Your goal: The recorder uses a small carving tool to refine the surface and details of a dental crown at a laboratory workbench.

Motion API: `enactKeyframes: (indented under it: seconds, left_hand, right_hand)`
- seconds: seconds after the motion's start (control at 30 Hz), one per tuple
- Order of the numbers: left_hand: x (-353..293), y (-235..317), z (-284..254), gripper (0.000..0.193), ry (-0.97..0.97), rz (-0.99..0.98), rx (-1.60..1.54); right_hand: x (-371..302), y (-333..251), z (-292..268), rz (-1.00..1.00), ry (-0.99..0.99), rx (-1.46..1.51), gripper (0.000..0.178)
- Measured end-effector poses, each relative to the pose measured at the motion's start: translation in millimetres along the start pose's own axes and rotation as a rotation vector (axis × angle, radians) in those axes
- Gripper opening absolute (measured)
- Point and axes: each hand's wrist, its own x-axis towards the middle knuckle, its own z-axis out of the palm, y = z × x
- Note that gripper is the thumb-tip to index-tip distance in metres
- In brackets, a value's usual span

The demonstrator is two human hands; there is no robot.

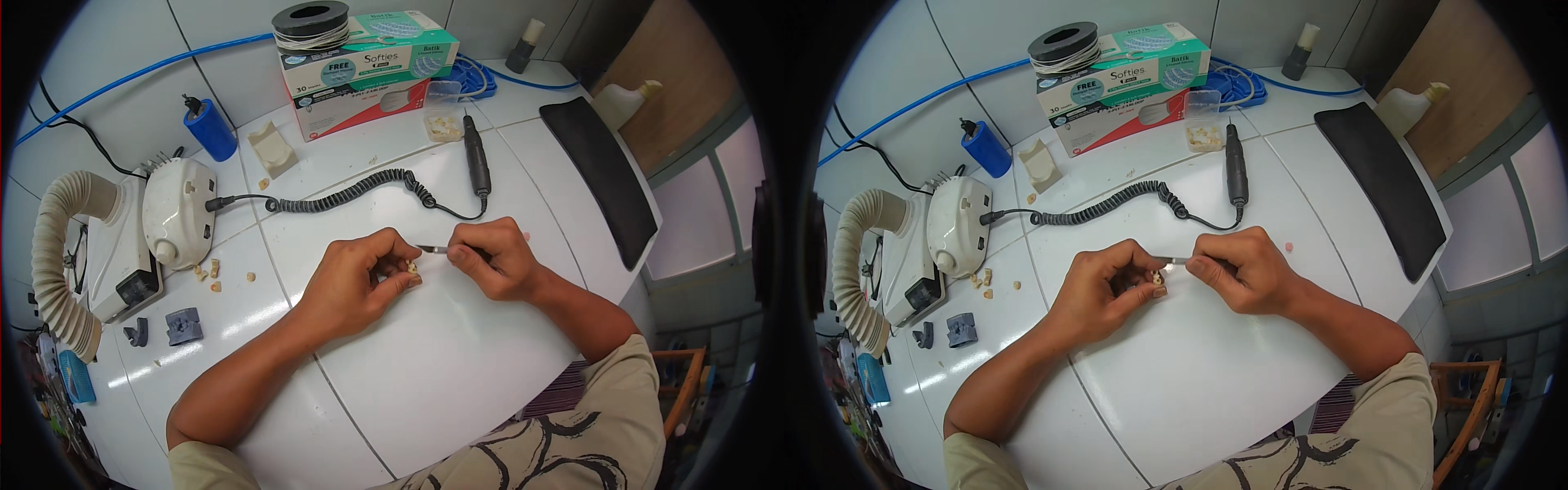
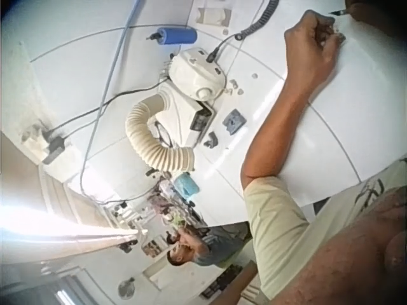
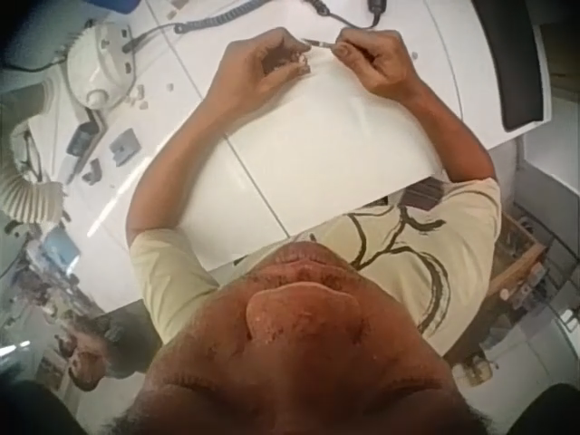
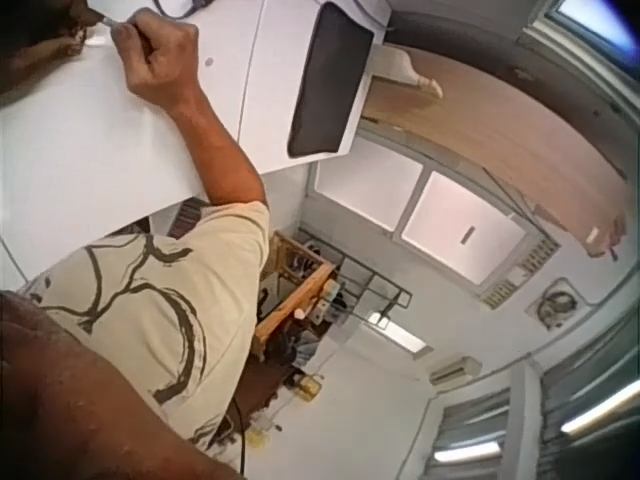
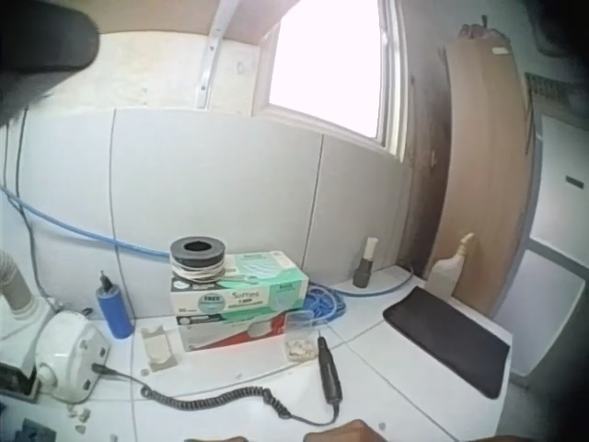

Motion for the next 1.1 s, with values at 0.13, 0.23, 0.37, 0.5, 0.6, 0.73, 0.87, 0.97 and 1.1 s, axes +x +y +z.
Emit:
enactKeyframes:
  seconds: [0.13,0.23,0.37,0.5,0.6,0.73,0.87,0.97,1.1]
  left_hand:
    - [1.8,2.5,0.5,0.021,0.008,0.032,0.054]
    - [2.5,-0.4,3.5,0.021,-0.007,0.045,0.062]
    - [-1.4,-3.5,7.9,0.023,-0.001,0.075,0.079]
    - [-6.4,-0.5,9.1,0.024,0.006,0.081,0.044]
    - [-7.2,-6.7,13.1,0.023,0.038,0.158,0.059]
    - [-10.1,-6.9,21.7,0.024,0.038,0.195,0.065]
    - [-9.8,-5.2,20.8,0.023,0.054,0.215,0.092]
    - [-5.7,-9.7,21.2,0.023,0.079,0.145,0.099]
    - [-3.3,-8.3,23.5,0.025,0.114,0.098,0.071]
  right_hand:
    - [1.2,4.0,1.0,0.063,0.035,0.038,0.04]
    - [0.3,9.4,1.3,0.081,0.085,0.072,0.043]
    - [-5.1,5.9,7.0,0.151,0.157,0.15,0.051]
    - [-26.9,-5.6,13.3,0.323,0.301,0.298,0.052]
    - [-61.7,-33.0,16.9,0.4,0.304,0.276,0.05]
    - [-114.3,-56.0,18.2,0.316,0.333,-0.01,0.041]
    - [-165.0,-59.0,16.0,0.285,0.434,-0.308,0.041]
    - [-181.6,-52.2,26.7,0.118,0.607,-0.448,0.039]
    - [-185.5,-46.5,36.1,-0.025,0.769,-0.477,0.034]
